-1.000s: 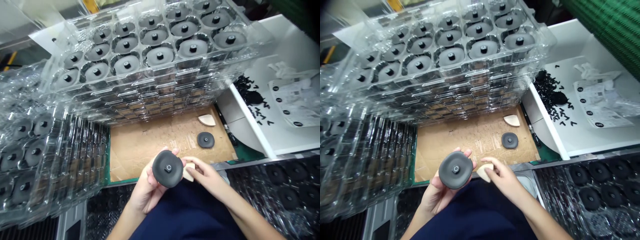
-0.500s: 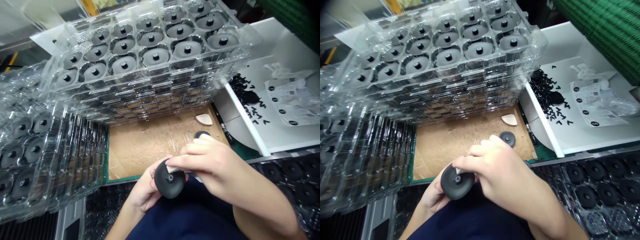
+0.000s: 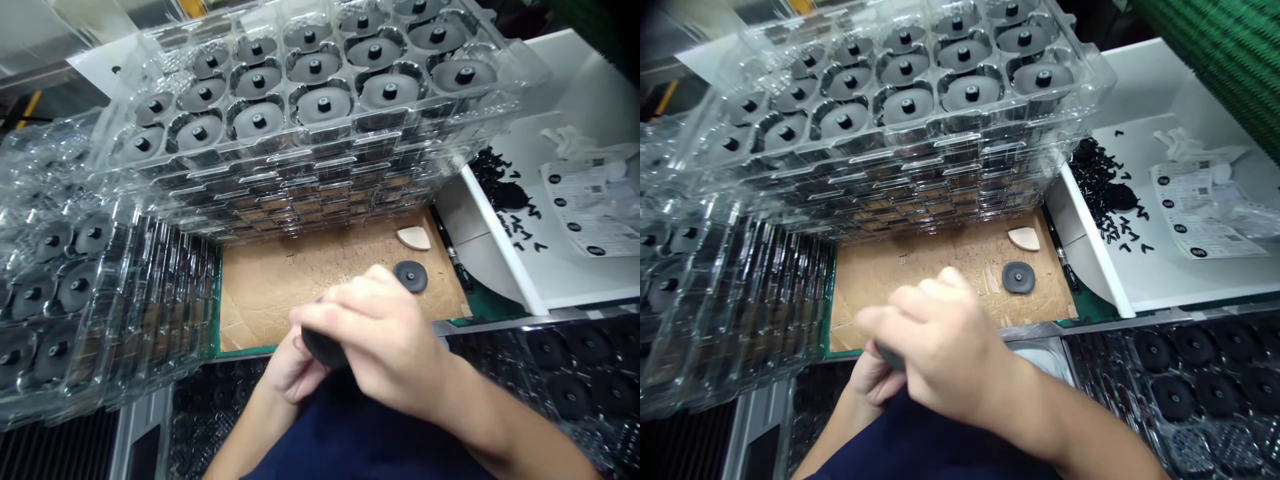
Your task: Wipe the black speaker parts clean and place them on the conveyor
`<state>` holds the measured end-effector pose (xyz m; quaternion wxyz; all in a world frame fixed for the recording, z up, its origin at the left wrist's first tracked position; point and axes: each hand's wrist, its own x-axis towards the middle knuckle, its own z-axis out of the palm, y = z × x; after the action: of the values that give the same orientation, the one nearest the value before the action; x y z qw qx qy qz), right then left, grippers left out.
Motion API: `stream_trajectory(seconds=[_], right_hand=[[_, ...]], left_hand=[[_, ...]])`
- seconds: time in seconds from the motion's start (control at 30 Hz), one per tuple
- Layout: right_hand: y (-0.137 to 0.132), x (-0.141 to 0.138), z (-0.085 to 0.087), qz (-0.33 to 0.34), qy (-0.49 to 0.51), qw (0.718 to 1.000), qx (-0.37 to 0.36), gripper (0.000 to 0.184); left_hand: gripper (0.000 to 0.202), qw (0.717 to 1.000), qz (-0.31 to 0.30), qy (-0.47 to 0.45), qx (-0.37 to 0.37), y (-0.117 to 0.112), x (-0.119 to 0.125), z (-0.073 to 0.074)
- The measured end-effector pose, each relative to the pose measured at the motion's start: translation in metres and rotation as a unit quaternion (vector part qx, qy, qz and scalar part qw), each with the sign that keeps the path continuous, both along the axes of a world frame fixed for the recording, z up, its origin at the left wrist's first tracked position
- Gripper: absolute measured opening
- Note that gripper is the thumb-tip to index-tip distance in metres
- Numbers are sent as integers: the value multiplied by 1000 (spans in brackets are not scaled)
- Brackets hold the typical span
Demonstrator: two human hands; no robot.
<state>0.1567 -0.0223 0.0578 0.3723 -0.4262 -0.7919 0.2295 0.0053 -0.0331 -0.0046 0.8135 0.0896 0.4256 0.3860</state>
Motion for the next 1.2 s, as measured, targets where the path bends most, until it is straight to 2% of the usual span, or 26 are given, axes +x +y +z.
stream_trajectory(seconds=[0.07, 0.1, 0.17, 0.27, 0.37, 0.5, 0.6, 0.67, 0.73, 0.8, 0.87, 0.93, 0.97, 1.07, 1.1, 1.2], right_hand=[[-7, 1, 0, -74, -20, 996, -46, 28], [-12, 4, 1, -85, -15, 993, -75, 26], [-20, 13, 2, -63, 54, 984, -155, 24], [-29, 26, -5, -35, 175, 937, -300, 19], [-35, 35, -23, -66, 202, 913, -348, 17], [-38, 39, -37, -145, 195, 909, -338, 18], [-35, 33, -28, -223, 189, 921, -256, 18], [-30, 22, -15, -240, 148, 944, -170, 22], [-24, 8, -3, -196, 85, 974, -68, 26], [-18, -3, 3, -110, 35, 993, -9, 27], [-12, -9, 5, -18, 0, 999, -43, 25], [-6, -13, 4, 37, -24, 993, -105, 23], [-4, -14, 3, 31, -33, 993, -109, 23], [0, -17, -1, -54, -31, 998, -33, 29], [0, -17, -1, -54, -21, 998, -25, 29], [-8, -6, 1, 45, -5, 994, -102, 24]], left_hand=[[55, 1000, -6, -9, 17, 3, -3, 0], [54, 999, -13, -24, 32, 5, -4, 2], [51, 996, -31, -62, 62, 7, -5, 7], [47, 993, -33, -89, 75, 9, -2, 17], [47, 994, -8, -84, 70, 10, 1, 22], [42, 993, 3, -102, 66, 9, 1, 19], [40, 991, 0, -109, 72, 9, 2, 19], [43, 992, -6, -97, 78, 8, 3, 19], [45, 994, -20, -82, 75, 6, 3, 17], [44, 995, -31, -66, 62, 4, 0, 14], [43, 998, -22, -35, 48, 2, -3, 9], [46, 999, -6, -1, 40, 2, -4, 7], [46, 999, -6, 3, 39, 2, -3, 8], [41, 998, -36, -16, 39, 4, 1, 12], [41, 998, -39, -20, 40, 5, 1, 14], [45, 999, -20, -32, 32, 6, -5, 13]])
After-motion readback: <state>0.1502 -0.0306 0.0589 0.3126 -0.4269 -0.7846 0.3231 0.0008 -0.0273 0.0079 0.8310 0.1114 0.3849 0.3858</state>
